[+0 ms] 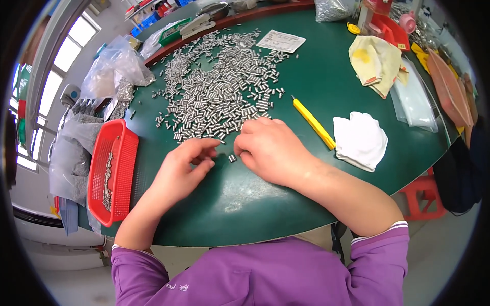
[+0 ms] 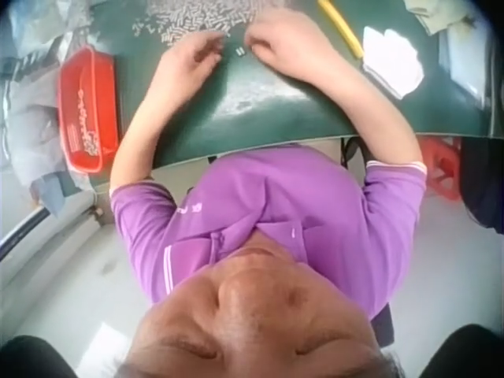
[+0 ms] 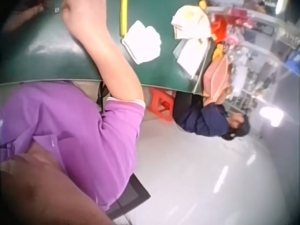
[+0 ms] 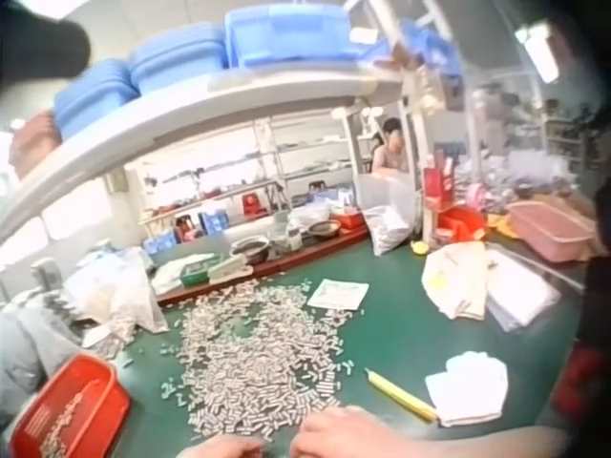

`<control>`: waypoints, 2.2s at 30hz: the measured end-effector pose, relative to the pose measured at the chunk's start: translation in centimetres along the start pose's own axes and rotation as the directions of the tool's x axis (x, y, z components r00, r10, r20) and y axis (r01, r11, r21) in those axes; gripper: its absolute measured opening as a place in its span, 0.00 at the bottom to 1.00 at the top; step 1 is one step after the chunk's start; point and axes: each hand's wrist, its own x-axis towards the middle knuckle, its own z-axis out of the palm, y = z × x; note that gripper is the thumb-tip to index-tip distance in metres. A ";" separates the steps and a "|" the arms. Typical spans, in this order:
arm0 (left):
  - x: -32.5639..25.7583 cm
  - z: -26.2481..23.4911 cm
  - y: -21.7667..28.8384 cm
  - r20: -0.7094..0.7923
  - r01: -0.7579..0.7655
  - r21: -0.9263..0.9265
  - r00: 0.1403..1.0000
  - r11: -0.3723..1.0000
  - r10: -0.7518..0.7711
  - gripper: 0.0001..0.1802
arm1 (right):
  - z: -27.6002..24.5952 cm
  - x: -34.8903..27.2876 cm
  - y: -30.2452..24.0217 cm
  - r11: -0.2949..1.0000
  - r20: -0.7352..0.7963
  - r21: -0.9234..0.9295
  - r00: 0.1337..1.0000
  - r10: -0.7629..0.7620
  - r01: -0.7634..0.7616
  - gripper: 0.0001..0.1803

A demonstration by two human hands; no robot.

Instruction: The person is inspecting, aligning, and sorting small cylindrical metal components on a workbench in an industrial setting.

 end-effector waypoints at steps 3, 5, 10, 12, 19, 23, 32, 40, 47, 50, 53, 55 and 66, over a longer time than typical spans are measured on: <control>0.6 1.3 -0.5 0.007 -0.002 -0.077 1.000 0.997 0.002 0.24 | 0.2 -0.2 0.1 1.000 0.000 0.008 1.000 -0.006 0.006 0.04; 0.7 1.8 -0.6 0.015 0.032 -0.131 0.999 0.991 -0.030 0.25 | 0.2 0.0 -0.2 1.000 0.004 0.027 1.000 0.010 -0.010 0.04; 1.2 2.9 -1.0 -0.040 0.071 -0.218 0.996 0.973 -0.082 0.28 | 0.7 0.2 -0.1 0.997 -0.019 0.063 0.999 0.044 -0.043 0.06; 1.2 3.1 -0.9 -0.044 0.079 -0.188 0.995 0.979 -0.089 0.28 | 0.9 0.2 -0.1 0.998 -0.015 0.058 0.999 0.034 -0.033 0.07; 0.5 3.9 -1.2 -0.102 -0.044 -0.115 0.994 0.992 0.033 0.30 | 0.8 0.1 0.0 0.988 0.039 0.133 0.996 0.076 -0.081 0.09; 0.2 4.1 -1.1 -0.102 -0.101 -0.074 0.990 0.992 0.093 0.31 | 0.6 0.0 -0.1 0.984 0.066 0.154 0.994 0.082 -0.092 0.09; 0.2 3.8 -1.2 -0.086 -0.069 -0.085 0.994 0.994 0.062 0.33 | 0.3 -0.2 0.1 0.981 0.064 0.173 0.995 0.077 -0.087 0.09; 0.0 3.8 -1.1 -0.063 -0.045 -0.135 0.997 0.990 0.037 0.32 | -0.1 0.0 -0.3 0.981 0.064 0.178 0.995 0.072 -0.082 0.06; -0.1 3.7 -0.9 -0.036 -0.132 -0.069 0.991 0.989 0.130 0.31 | 0.0 -0.2 0.0 0.978 0.112 0.201 0.993 0.037 -0.059 0.06; -0.2 3.4 -1.0 -0.017 -0.137 -0.047 0.990 0.989 0.137 0.35 | -0.4 0.0 0.1 0.980 0.100 0.190 0.994 0.046 -0.065 0.05; -0.3 3.2 -1.0 -0.029 -0.121 -0.046 0.992 0.992 0.119 0.35 | -0.5 0.0 0.2 0.986 0.079 0.154 0.995 0.053 -0.065 0.05; -0.2 3.1 -1.2 -0.030 -0.157 -0.006 0.987 0.988 0.157 0.35 | -0.4 -0.1 0.3 0.989 0.068 0.140 0.997 0.046 -0.056 0.05; -0.3 3.0 -0.9 -0.017 -0.066 -0.063 0.998 0.996 0.065 0.36 | -0.4 0.3 1.4 0.999 -0.054 0.037 0.998 0.028 -0.026 0.09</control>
